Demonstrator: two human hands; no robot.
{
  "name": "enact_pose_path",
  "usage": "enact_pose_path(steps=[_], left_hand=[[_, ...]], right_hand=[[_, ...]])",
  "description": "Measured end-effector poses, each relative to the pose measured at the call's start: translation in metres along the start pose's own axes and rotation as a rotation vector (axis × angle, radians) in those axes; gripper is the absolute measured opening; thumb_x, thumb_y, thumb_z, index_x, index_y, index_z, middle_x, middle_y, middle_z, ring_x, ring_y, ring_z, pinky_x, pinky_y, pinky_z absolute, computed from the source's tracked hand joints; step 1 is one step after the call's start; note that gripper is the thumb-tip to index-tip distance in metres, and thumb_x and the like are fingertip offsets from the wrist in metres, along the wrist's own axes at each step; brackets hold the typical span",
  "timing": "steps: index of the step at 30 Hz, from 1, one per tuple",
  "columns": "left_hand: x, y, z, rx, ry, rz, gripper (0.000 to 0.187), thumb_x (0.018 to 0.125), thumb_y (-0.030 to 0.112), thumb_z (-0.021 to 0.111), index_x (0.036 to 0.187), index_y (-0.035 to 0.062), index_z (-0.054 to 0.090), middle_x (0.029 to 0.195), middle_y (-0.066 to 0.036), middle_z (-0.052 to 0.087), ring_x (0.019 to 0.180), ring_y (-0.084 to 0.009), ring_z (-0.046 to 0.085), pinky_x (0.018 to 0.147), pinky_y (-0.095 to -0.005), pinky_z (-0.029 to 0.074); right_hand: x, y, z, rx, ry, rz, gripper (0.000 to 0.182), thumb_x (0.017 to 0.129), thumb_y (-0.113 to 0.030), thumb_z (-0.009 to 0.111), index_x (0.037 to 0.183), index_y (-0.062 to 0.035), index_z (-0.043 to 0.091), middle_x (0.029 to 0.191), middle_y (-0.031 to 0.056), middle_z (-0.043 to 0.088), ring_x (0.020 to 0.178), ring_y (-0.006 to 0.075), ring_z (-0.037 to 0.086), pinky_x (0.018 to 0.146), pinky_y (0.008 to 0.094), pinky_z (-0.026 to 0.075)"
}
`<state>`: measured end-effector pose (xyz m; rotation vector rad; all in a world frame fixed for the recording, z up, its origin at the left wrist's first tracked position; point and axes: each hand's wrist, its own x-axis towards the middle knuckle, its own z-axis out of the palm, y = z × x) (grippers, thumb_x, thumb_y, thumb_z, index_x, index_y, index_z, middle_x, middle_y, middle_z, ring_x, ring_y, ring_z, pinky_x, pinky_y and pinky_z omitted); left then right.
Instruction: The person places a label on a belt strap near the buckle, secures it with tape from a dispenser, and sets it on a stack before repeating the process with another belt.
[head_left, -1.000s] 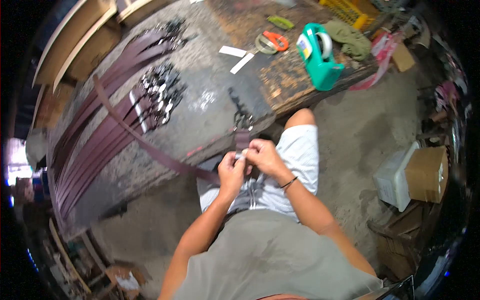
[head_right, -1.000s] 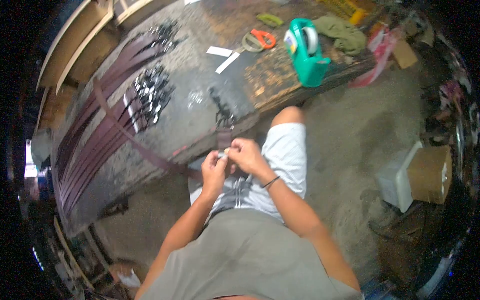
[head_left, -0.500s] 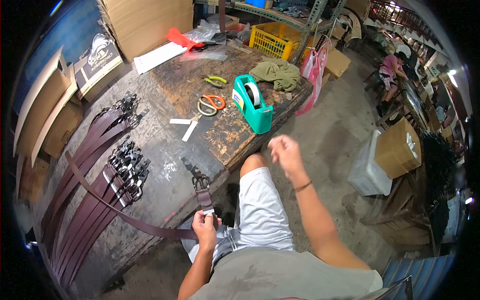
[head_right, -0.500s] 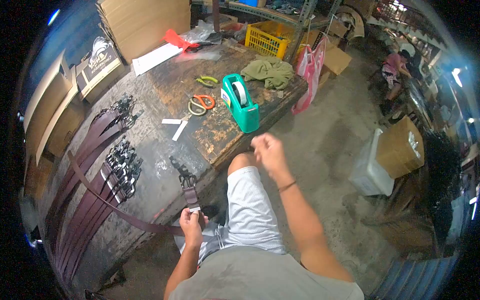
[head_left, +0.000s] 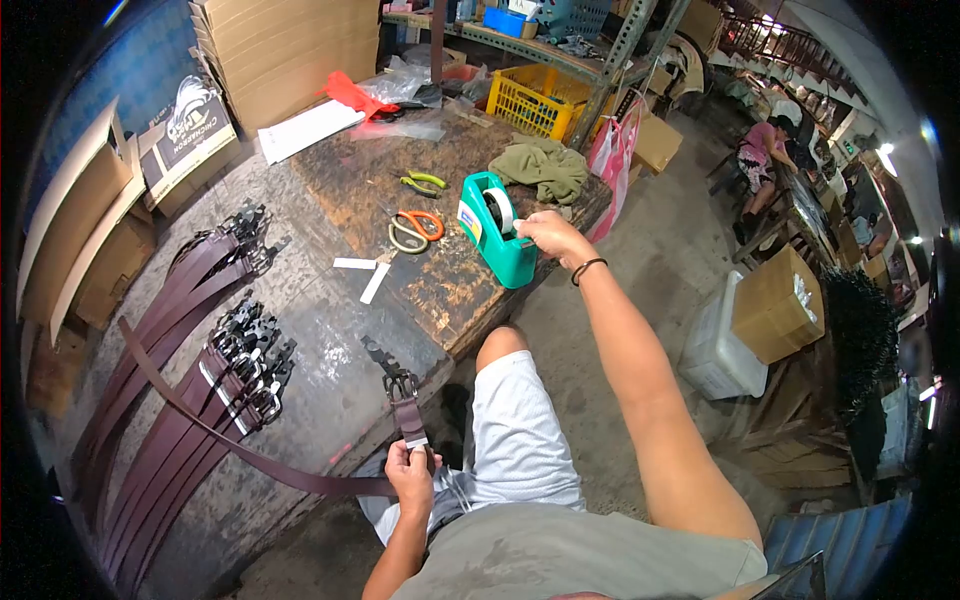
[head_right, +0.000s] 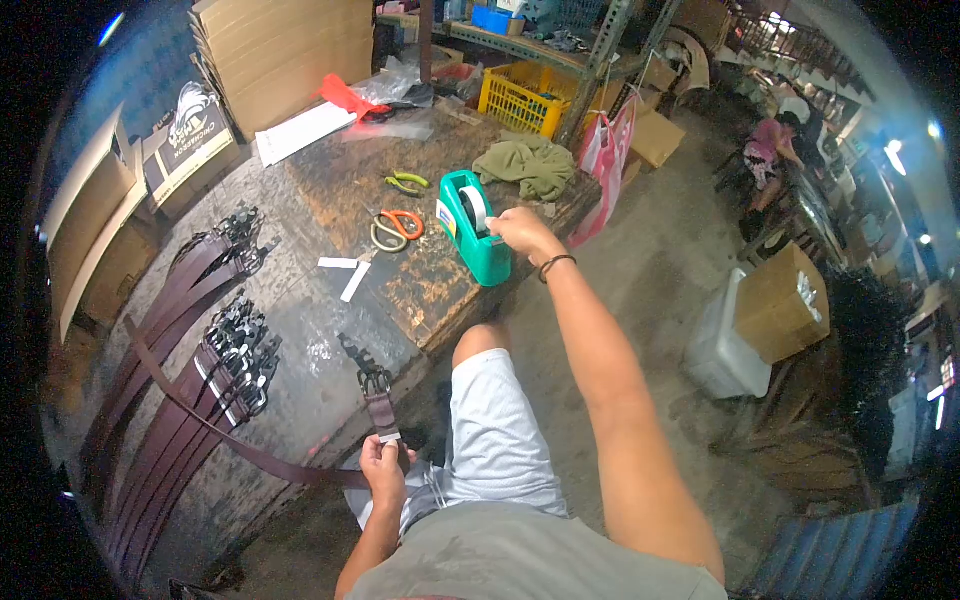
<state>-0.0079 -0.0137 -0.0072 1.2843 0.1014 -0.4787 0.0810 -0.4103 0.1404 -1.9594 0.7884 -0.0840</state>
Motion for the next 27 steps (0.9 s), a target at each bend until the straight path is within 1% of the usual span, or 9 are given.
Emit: enact_pose_path(steps=[2,4,9,11,14,15,18,19,27], left_hand=[[0.0,0.001,0.0,0.004,0.001,-0.01,0.005,0.087,0.004,0.05,0.092,0.0036,0.049,0.074,-0.006,0.056,0.059,-0.0147,0.058,0.053,-0.0285,0.05],[0.002,0.0,0.0,-0.015,-0.004,-0.007,0.005,0.087,0.005,0.051,0.092,0.0036,0.049,0.074,-0.006,0.056,0.058,-0.0146,0.058,0.052,-0.0282,0.05],[0.003,-0.002,-0.002,-0.048,-0.019,0.003,0.006,0.087,0.005,0.051,0.092,0.0041,0.049,0.074,-0.006,0.056,0.058,-0.0145,0.058,0.051,-0.0279,0.05],[0.004,-0.001,-0.003,-0.027,-0.023,0.0,0.006,0.087,0.006,0.051,0.092,0.0044,0.048,0.073,-0.006,0.056,0.058,-0.0144,0.057,0.051,-0.0279,0.05],[0.002,0.007,0.0,-0.03,0.005,-0.019,0.004,0.088,0.005,0.052,0.089,0.0024,0.05,0.071,-0.003,0.055,0.056,-0.0114,0.057,0.053,-0.0259,0.05],[0.002,0.005,0.0,-0.033,0.001,-0.017,0.004,0.088,0.005,0.052,0.089,0.0024,0.05,0.071,-0.003,0.055,0.056,-0.0114,0.057,0.053,-0.0259,0.05],[0.003,0.002,-0.002,-0.049,-0.012,-0.011,0.005,0.087,0.006,0.051,0.092,0.0047,0.049,0.073,-0.006,0.056,0.057,-0.0145,0.057,0.051,-0.0281,0.05],[0.002,0.004,-0.001,-0.049,-0.005,-0.014,0.005,0.087,0.006,0.051,0.092,0.0048,0.049,0.073,-0.006,0.056,0.057,-0.0146,0.057,0.051,-0.0282,0.05],[0.002,0.009,0.001,-0.062,-0.004,-0.013,0.004,0.087,0.005,0.051,0.09,0.0052,0.049,0.072,-0.005,0.055,0.056,-0.0145,0.056,0.05,-0.0283,0.049]], right_hand=[[0.002,-0.002,0.0,-0.003,0.001,0.007,0.025,0.085,-0.031,0.058,0.079,-0.007,0.058,0.073,0.0001,0.052,0.064,0.0114,0.044,0.053,0.0301,0.036],[0.0,-0.007,0.001,-0.045,0.025,0.004,0.024,0.079,-0.022,0.064,0.08,0.0026,0.063,0.075,0.0068,0.061,0.068,0.0157,0.053,0.063,0.0327,0.043],[0.013,-0.001,-0.001,-0.032,0.058,-0.061,0.019,0.075,-0.017,0.066,0.077,0.0015,0.063,0.068,0.0066,0.06,0.063,0.0169,0.055,0.059,0.0339,0.044],[0.021,0.004,0.0,-0.122,0.192,-0.185,0.017,0.075,-0.016,0.066,0.076,0.0011,0.063,0.066,0.009,0.061,0.063,0.0191,0.057,0.059,0.0363,0.045],[0.017,-0.003,-0.001,-0.181,0.214,-0.216,0.017,0.074,-0.016,0.066,0.074,0.0008,0.063,0.066,0.0115,0.062,0.065,0.0212,0.059,0.061,0.0379,0.047],[0.011,-0.01,-0.003,-0.186,0.197,-0.144,0.02,0.073,-0.014,0.068,0.083,0.0016,0.062,0.073,0.0126,0.063,0.068,0.0228,0.06,0.065,0.0378,0.047],[0.009,0.001,0.0,-0.078,0.322,-0.209,0.029,0.072,-0.013,0.07,0.094,0.0016,0.058,0.083,0.0133,0.063,0.071,0.0235,0.061,0.068,0.0374,0.048],[0.01,0.004,0.0,-0.026,0.265,-0.22,0.039,0.072,-0.009,0.071,0.104,0.002,0.051,0.088,0.0127,0.061,0.072,0.0216,0.06,0.068,0.0353,0.047],[-0.035,0.008,0.01,0.393,0.215,-0.089,0.041,0.077,-0.003,0.066,0.112,0.0021,0.045,0.077,0.0079,0.057,0.065,0.013,0.055,0.057,0.0263,0.043]])
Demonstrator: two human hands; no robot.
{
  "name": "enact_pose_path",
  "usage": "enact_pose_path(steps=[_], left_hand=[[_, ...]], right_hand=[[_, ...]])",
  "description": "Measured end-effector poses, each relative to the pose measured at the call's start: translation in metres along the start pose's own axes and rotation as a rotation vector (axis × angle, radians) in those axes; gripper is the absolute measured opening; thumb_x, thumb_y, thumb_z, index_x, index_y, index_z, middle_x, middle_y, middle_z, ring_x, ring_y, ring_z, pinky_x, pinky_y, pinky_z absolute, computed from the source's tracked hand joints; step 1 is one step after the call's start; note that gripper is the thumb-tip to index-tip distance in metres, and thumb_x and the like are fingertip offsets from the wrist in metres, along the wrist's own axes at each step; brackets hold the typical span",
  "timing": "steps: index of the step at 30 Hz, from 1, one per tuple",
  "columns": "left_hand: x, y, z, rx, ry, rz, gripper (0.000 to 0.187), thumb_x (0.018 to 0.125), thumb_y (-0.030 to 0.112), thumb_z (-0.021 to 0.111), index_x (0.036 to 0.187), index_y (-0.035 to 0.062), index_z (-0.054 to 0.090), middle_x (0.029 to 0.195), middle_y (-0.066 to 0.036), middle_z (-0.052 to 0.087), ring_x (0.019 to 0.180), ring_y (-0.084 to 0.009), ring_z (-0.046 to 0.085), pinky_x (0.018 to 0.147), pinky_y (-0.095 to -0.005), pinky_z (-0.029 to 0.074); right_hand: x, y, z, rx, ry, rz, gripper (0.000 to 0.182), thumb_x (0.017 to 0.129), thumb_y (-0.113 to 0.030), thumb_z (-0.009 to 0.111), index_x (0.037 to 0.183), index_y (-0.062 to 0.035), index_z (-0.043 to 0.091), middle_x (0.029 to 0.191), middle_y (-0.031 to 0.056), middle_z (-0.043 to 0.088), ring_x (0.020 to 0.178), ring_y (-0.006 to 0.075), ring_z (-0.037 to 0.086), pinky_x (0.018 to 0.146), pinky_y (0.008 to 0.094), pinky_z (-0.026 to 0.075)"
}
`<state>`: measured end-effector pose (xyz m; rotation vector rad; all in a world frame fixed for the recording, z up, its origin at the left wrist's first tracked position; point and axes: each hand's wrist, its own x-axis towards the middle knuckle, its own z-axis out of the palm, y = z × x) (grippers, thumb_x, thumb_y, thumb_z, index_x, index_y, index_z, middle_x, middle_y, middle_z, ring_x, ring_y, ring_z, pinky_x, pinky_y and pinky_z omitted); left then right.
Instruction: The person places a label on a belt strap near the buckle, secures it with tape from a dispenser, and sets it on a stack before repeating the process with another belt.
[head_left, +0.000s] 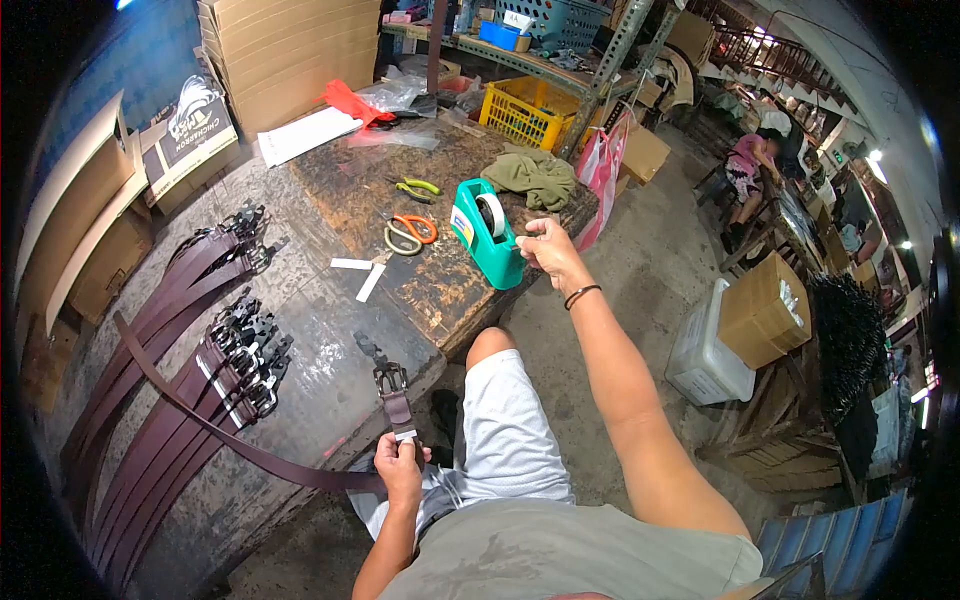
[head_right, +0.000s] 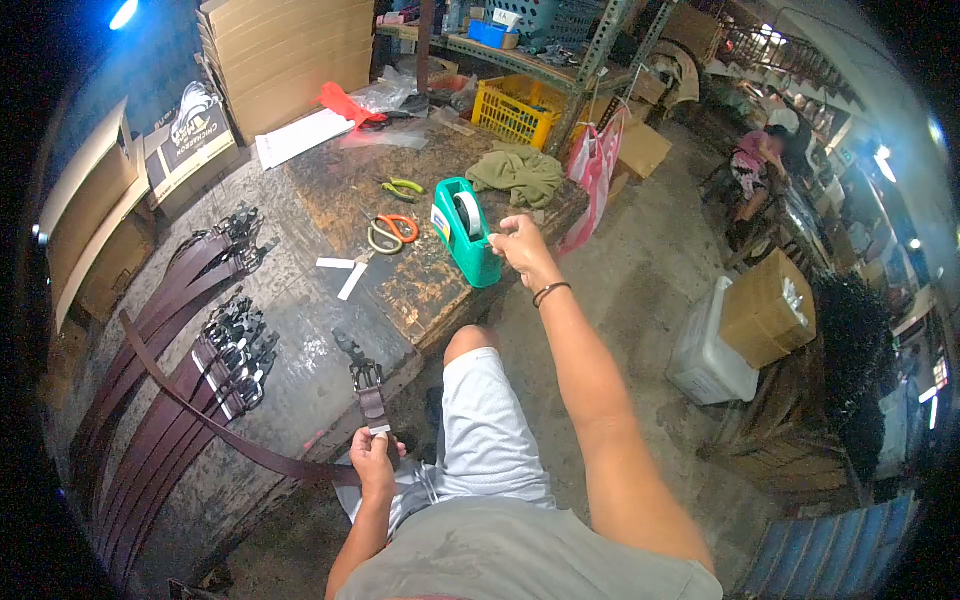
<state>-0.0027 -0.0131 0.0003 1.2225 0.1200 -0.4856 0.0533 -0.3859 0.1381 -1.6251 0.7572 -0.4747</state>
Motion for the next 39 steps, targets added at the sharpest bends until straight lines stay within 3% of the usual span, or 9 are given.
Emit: enact_pose_path(steps=[17,25,33,35,37,39], left_hand=[[0.001,0.004,0.002,0.035,0.018,-0.002,0.005,0.089,0.007,0.052,0.089,0.0031,0.05,0.072,-0.003,0.056,0.056,-0.011,0.057,0.052,-0.0249,0.05],[0.002,-0.001,0.0,0.028,0.013,0.017,0.005,0.087,0.007,0.052,0.091,0.0053,0.05,0.071,-0.005,0.056,0.056,-0.0139,0.058,0.05,-0.0279,0.05],[0.002,0.001,0.003,0.019,0.03,-0.018,0.006,0.087,0.008,0.052,0.092,0.0054,0.049,0.072,-0.005,0.056,0.055,-0.0135,0.057,0.049,-0.0274,0.05],[0.002,0.001,0.003,-0.007,0.04,-0.045,0.006,0.086,0.007,0.052,0.091,0.0059,0.049,0.073,-0.005,0.055,0.056,-0.0138,0.057,0.049,-0.0277,0.05],[0.001,0.002,0.004,-0.019,0.032,-0.023,0.007,0.085,0.006,0.052,0.092,0.0057,0.049,0.073,-0.005,0.054,0.056,-0.0146,0.056,0.05,-0.0282,0.05],[0.001,0.003,0.003,-0.03,0.023,-0.014,0.006,0.088,0.008,0.054,0.091,0.0037,0.051,0.072,-0.003,0.056,0.056,-0.0121,0.058,0.052,-0.0256,0.049]], right_hand=[[0.001,0.024,-0.003,0.122,-0.025,-0.006,0.038,0.081,-0.007,0.065,0.112,-0.0029,0.044,0.076,0.0032,0.056,0.066,0.0098,0.054,0.058,0.0242,0.046],[-0.003,0.023,-0.003,0.141,-0.03,0.007,0.041,0.079,-0.007,0.066,0.114,-0.0025,0.044,0.077,0.0034,0.057,0.068,0.0108,0.055,0.059,0.0257,0.044],[-0.001,0.026,-0.002,-0.08,-0.026,-0.116,0.051,0.076,-0.005,0.067,0.12,0.0009,0.042,0.078,0.0033,0.056,0.065,0.0101,0.051,0.056,0.0257,0.041],[0.013,0.037,-0.007,-0.096,-0.033,-0.148,0.054,0.073,-0.005,0.068,0.121,-0.0002,0.043,0.078,0.0042,0.056,0.066,0.0131,0.053,0.059,0.0288,0.044],[0.017,0.045,-0.009,-0.401,0.028,-0.299,0.056,0.071,-0.009,0.067,0.121,-0.0036,0.043,0.075,0.0071,0.057,0.068,0.0203,0.057,0.064,0.0345,0.047],[0.005,0.043,-0.012,-0.676,0.071,-0.304,0.054,0.071,-0.013,0.062,0.122,-0.0062,0.044,0.074,0.0118,0.059,0.074,0.0288,0.061,0.071,0.04,0.047]])
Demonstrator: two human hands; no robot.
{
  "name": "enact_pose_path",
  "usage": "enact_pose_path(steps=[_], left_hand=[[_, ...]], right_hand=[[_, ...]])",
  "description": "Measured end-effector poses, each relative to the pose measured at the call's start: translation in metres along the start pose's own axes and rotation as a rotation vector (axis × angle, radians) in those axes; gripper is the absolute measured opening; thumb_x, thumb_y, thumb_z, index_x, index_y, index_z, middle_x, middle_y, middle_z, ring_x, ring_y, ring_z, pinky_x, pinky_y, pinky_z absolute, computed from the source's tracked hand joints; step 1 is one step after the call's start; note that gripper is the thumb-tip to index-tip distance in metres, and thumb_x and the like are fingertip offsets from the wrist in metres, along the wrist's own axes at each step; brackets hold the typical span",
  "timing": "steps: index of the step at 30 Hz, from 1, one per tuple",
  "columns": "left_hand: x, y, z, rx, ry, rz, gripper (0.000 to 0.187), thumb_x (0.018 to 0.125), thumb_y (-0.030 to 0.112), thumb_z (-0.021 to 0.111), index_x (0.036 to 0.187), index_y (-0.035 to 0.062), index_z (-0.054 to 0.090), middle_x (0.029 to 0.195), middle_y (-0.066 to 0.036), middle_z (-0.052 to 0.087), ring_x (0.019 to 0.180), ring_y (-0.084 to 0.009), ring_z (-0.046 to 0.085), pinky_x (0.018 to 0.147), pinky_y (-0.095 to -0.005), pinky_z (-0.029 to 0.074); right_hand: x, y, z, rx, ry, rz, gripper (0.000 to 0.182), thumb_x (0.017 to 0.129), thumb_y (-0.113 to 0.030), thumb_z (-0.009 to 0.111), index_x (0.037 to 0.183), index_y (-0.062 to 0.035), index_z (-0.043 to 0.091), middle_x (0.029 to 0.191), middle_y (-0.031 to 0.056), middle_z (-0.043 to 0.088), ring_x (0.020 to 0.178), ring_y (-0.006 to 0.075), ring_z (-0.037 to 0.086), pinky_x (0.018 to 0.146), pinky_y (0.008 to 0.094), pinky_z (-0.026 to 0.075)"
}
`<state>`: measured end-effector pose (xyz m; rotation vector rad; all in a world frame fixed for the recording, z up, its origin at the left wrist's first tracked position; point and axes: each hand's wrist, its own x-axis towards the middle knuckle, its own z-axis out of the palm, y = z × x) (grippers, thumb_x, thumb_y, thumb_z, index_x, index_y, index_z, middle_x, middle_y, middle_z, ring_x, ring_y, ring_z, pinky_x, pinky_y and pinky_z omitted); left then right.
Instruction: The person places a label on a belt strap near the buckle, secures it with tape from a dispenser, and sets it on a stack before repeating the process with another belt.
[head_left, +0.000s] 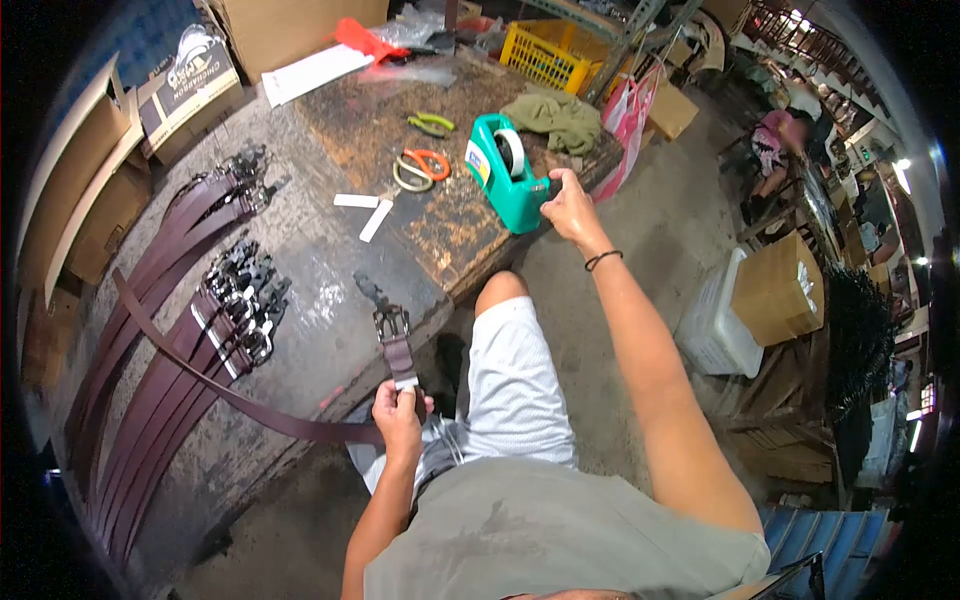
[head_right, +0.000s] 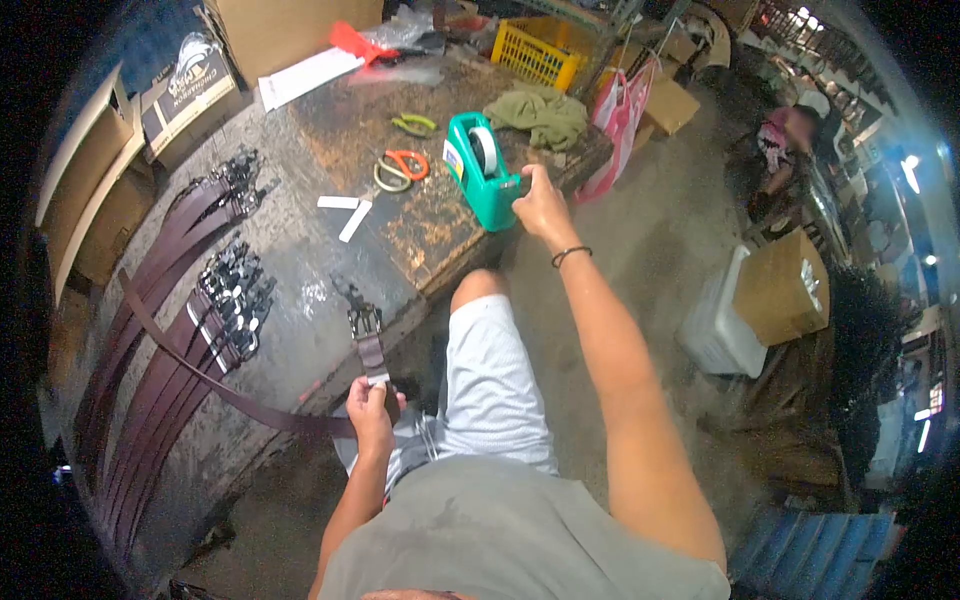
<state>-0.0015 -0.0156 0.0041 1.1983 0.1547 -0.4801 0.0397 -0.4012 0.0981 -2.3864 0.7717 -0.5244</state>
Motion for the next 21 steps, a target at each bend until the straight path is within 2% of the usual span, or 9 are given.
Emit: enact_pose_path(steps=[2,3,4,6,7,8,11,14,21], left_hand=[[-0.002,0.004,0.002,0.019,0.011,-0.023,0.007,0.088,0.008,0.054,0.092,0.0029,0.051,0.073,-0.004,0.056,0.057,-0.0121,0.057,0.053,-0.0256,0.049],[-0.002,0.006,0.003,0.018,0.019,-0.03,0.007,0.088,0.008,0.053,0.092,0.0029,0.051,0.074,-0.004,0.057,0.057,-0.0121,0.057,0.053,-0.0256,0.049],[-0.002,0.005,0.002,0.02,0.026,-0.039,0.007,0.088,0.009,0.053,0.092,0.003,0.051,0.074,-0.004,0.057,0.057,-0.012,0.057,0.053,-0.0255,0.049],[0.0,0.001,-0.001,0.014,0.006,-0.023,0.007,0.088,0.008,0.053,0.092,0.003,0.051,0.073,-0.005,0.057,0.058,-0.0122,0.057,0.053,-0.0258,0.049],[-0.001,0.003,0.0,0.013,0.014,-0.039,0.007,0.088,0.008,0.052,0.093,0.0029,0.051,0.073,-0.005,0.057,0.057,-0.0123,0.057,0.053,-0.026,0.05],[-0.002,0.005,0.002,0.011,0.021,-0.053,0.007,0.088,0.008,0.052,0.093,0.0028,0.051,0.073,-0.005,0.057,0.057,-0.0125,0.057,0.053,-0.0261,0.05],[-0.002,0.005,0.002,0.0,0.012,-0.056,0.007,0.088,0.008,0.051,0.093,0.0028,0.051,0.073,-0.005,0.057,0.058,-0.0126,0.057,0.054,-0.0263,0.05],[0.0,0.001,0.0,0.02,0.021,-0.056,0.006,0.088,0.009,0.053,0.092,0.0054,0.051,0.073,-0.006,0.058,0.058,-0.0143,0.058,0.052,-0.0275,0.049],[-0.001,0.001,0.001,-0.013,0.005,-0.047,0.007,0.088,0.008,0.052,0.093,0.0048,0.051,0.073,-0.006,0.057,0.058,-0.0142,0.058,0.052,-0.0274,0.049]], right_hand=[[-0.01,0.009,-0.001,-0.011,0.026,0.03,0.055,0.071,-0.013,0.064,0.122,-0.0065,0.044,0.075,0.0118,0.06,0.075,0.0292,0.061,0.071,0.0399,0.047],[-0.019,0.006,-0.007,0.076,0.013,0.038,0.056,0.073,-0.012,0.065,0.124,-0.0062,0.044,0.073,0.0093,0.059,0.071,0.0239,0.06,0.069,0.0363,0.047],[-0.029,0.006,-0.01,0.072,-0.001,0.053,0.056,0.073,-0.012,0.065,0.124,-0.0062,0.044,0.073,0.0093,0.059,0.071,0.0239,0.06,0.069,0.0363,0.047],[-0.048,0.006,-0.016,0.295,-0.125,0.065,0.054,0.076,-0.008,0.065,0.124,0.0,0.042,0.069,0.0002,0.051,0.064,0.009,0.049,0.061,0.0247,0.041],[-0.061,0.0,-0.021,0.346,-0.194,0.058,0.054,0.078,-0.007,0.063,0.126,0.0,0.04,0.069,-0.0019,0.049,0.063,0.0061,0.046,0.06,0.022,0.039],[-0.073,0.001,-0.02,0.344,-0.196,0.071,0.054,0.078,-0.007,0.063,0.126,0.0,0.04,0.069,-0.0019,0.049,0.063,0.0061,0.046,0.06,0.022,0.039],[-0.104,0.005,-0.019,0.477,-0.432,0.09,0.055,0.079,-0.006,0.061,0.129,-0.0016,0.038,0.071,-0.0028,0.049,0.066,0.0063,0.045,0.062,0.0219,0.038],[-0.125,0.0,-0.019,0.407,-0.499,0.097,0.056,0.078,-0.01,0.063,0.129,-0.0034,0.04,0.075,-0.0018,0.051,0.069,0.0082,0.047,0.065,0.0248,0.041],[-0.14,-0.004,-0.016,0.44,-0.623,0.091,0.054,0.079,-0.011,0.06,0.128,-0.0024,0.04,0.077,-0.0015,0.05,0.071,0.0081,0.046,0.067,0.0233,0.039]])
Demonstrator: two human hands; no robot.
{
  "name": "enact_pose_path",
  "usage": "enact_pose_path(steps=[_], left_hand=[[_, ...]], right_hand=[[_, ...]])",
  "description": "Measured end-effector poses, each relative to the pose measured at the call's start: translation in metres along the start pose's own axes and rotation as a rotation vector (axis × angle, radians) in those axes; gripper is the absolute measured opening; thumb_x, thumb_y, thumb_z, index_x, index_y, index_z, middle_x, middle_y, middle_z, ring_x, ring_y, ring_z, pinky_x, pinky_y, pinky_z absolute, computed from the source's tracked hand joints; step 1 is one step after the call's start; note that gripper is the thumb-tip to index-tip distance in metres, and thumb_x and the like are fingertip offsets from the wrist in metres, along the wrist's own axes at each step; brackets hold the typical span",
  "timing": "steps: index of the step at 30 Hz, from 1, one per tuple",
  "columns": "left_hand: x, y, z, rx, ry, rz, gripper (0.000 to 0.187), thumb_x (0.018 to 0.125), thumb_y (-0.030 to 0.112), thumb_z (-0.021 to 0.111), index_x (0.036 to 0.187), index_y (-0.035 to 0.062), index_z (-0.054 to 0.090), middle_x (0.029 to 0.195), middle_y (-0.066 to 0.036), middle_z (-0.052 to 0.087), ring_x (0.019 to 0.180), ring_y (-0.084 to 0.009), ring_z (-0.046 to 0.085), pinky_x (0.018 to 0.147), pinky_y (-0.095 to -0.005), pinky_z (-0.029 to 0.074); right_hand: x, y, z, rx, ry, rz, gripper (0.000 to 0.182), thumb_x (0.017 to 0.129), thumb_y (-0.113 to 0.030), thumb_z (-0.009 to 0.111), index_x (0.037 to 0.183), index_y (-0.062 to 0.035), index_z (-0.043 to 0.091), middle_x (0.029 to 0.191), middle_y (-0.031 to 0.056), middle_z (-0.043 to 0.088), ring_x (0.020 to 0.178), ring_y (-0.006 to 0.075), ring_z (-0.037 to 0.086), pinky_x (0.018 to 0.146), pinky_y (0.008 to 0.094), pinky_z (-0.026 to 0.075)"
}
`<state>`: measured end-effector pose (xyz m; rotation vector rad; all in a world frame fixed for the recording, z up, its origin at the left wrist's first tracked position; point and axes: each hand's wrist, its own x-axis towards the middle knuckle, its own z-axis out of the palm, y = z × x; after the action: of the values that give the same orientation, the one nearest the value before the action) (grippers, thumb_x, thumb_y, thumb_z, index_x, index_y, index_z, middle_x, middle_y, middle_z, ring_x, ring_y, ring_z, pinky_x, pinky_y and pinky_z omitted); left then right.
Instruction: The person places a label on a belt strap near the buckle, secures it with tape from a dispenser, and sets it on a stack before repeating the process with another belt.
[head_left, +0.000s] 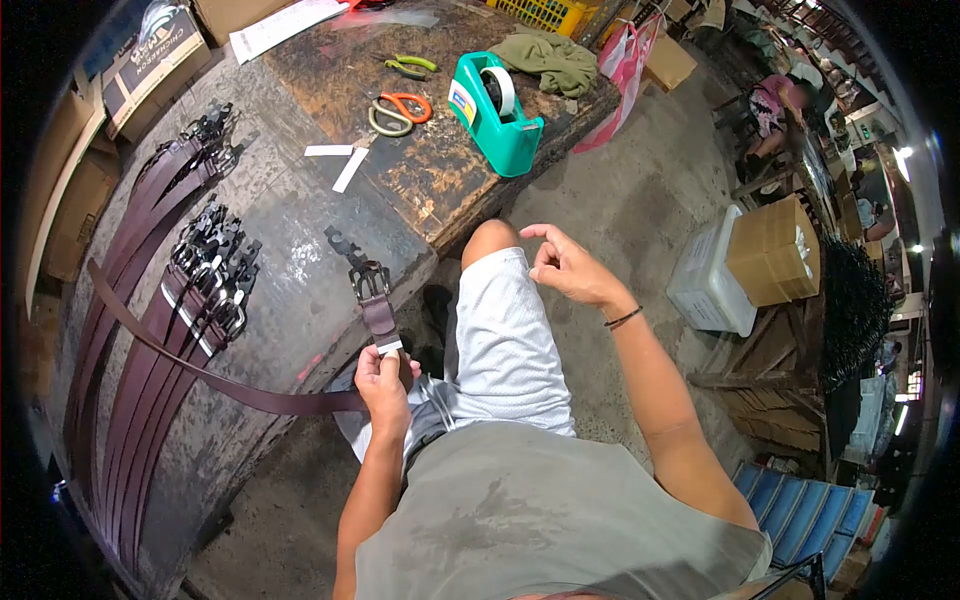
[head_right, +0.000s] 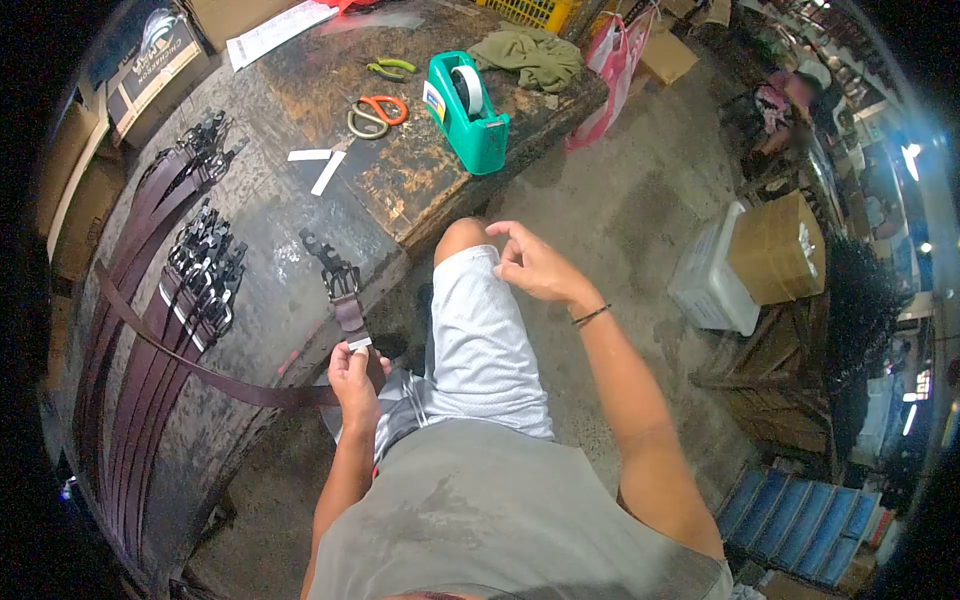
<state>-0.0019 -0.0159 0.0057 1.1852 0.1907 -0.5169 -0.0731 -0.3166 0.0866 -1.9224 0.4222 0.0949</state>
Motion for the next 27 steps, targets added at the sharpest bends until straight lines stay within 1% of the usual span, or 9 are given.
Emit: enact_pose_path(steps=[1,3,7,15,21,22,24,25,27], left_hand=[[0.0,0.0,0.0,0.007,0.006,-0.005,0.007,0.088,0.008,0.052,0.093,0.0046,0.051,0.073,-0.006,0.057,0.058,-0.0142,0.058,0.052,-0.0274,0.049],[0.0,0.0,0.0,0.015,0.014,-0.013,0.007,0.088,0.008,0.052,0.093,0.0043,0.051,0.073,-0.006,0.057,0.058,-0.0142,0.058,0.052,-0.0274,0.049],[0.001,-0.002,-0.002,-0.004,-0.007,0.007,0.006,0.088,0.008,0.052,0.093,0.0042,0.051,0.073,-0.006,0.057,0.058,-0.0142,0.058,0.052,-0.0277,0.049],[0.0,0.0,-0.002,-0.013,-0.027,0.004,0.007,0.09,0.009,0.052,0.093,0.0031,0.051,0.074,-0.004,0.056,0.059,-0.0118,0.057,0.054,-0.0258,0.049],[0.002,-0.001,-0.002,-0.004,-0.032,0.002,0.008,0.089,0.009,0.052,0.094,0.0026,0.05,0.074,-0.005,0.057,0.06,-0.0116,0.058,0.054,-0.0254,0.049],[0.003,-0.001,-0.001,-0.014,-0.032,0.006,0.006,0.089,0.009,0.052,0.092,0.0034,0.05,0.073,-0.005,0.057,0.059,-0.0127,0.057,0.053,-0.0269,0.049],[0.002,-0.003,-0.003,-0.023,-0.033,0.006,0.005,0.089,0.009,0.052,0.091,0.0043,0.05,0.073,-0.006,0.056,0.058,-0.0139,0.057,0.051,-0.0283,0.048],[0.003,-0.004,-0.003,-0.018,-0.029,0.011,0.006,0.089,0.009,0.052,0.091,0.0043,0.05,0.073,-0.006,0.056,0.058,-0.0138,0.057,0.051,-0.0283,0.048],[0.003,-0.005,-0.004,-0.013,-0.026,0.014,0.006,0.089,0.009,0.052,0.092,0.0044,0.05,0.073,-0.006,0.056,0.058,-0.0137,0.057,0.051,-0.0282,0.049]], right_hand=[[-0.001,-0.001,0.003,0.001,-0.001,0.006,0.054,0.079,-0.011,0.06,0.128,-0.0024,0.04,0.077,-0.0015,0.05,0.071,0.0081,0.046,0.067,0.0233,0.039],[-0.002,-0.004,0.009,0.137,-0.108,0.021,0.048,0.083,-0.006,0.057,0.127,-0.0024,0.038,0.078,-0.0023,0.046,0.07,0.0057,0.043,0.065,0.0212,0.038],[-0.003,0.002,0.017,0.195,-0.184,0.059,0.043,0.084,-0.006,0.054,0.124,-0.0019,0.039,0.078,-0.0022,0.046,0.07,0.006,0.043,0.065,0.0218,0.039],[-0.004,0.008,0.021,0.114,-0.239,0.071,0.03,0.084,-0.007,0.055,0.111,-0.0036,0.041,0.077,-0.0021,0.047,0.069,0.0065,0.044,0.064,0.0225,0.04],[-0.005,0.015,0.024,-0.07,-0.187,0.049,0.027,0.081,-0.009,0.058,0.104,-0.0037,0.043,0.075,-0.0005,0.049,0.068,0.0069,0.045,0.063,0.0236,0.04],[-0.004,0.014,0.024,-0.071,-0.187,0.053,0.027,0.081,-0.009,0.058,0.104,-0.0037,0.043,0.075,-0.0005,0.049,0.068,0.0069,0.045,0.063,0.0236,0.04],[-0.005,0.01,0.025,-0.265,-0.088,0.09,0.03,0.076,-0.013,0.059,0.1,-0.0023,0.044,0.072,0.0064,0.051,0.067,0.0166,0.051,0.063,0.0316,0.043],[-0.005,0.007,0.026,-0.266,-0.087,0.091,0.03,0.076,-0.013,0.059,0.1,-0.0023,0.044,0.072,0.0064,0.051,0.067,0.0166,0.051,0.063,0.0316,0.043],[-0.006,0.003,0.028,-0.313,-0.043,0.172,0.033,0.074,-0.017,0.062,0.099,-0.0028,0.044,0.074,0.0119,0.054,0.069,0.0246,0.057,0.065,0.0359,0.046]])
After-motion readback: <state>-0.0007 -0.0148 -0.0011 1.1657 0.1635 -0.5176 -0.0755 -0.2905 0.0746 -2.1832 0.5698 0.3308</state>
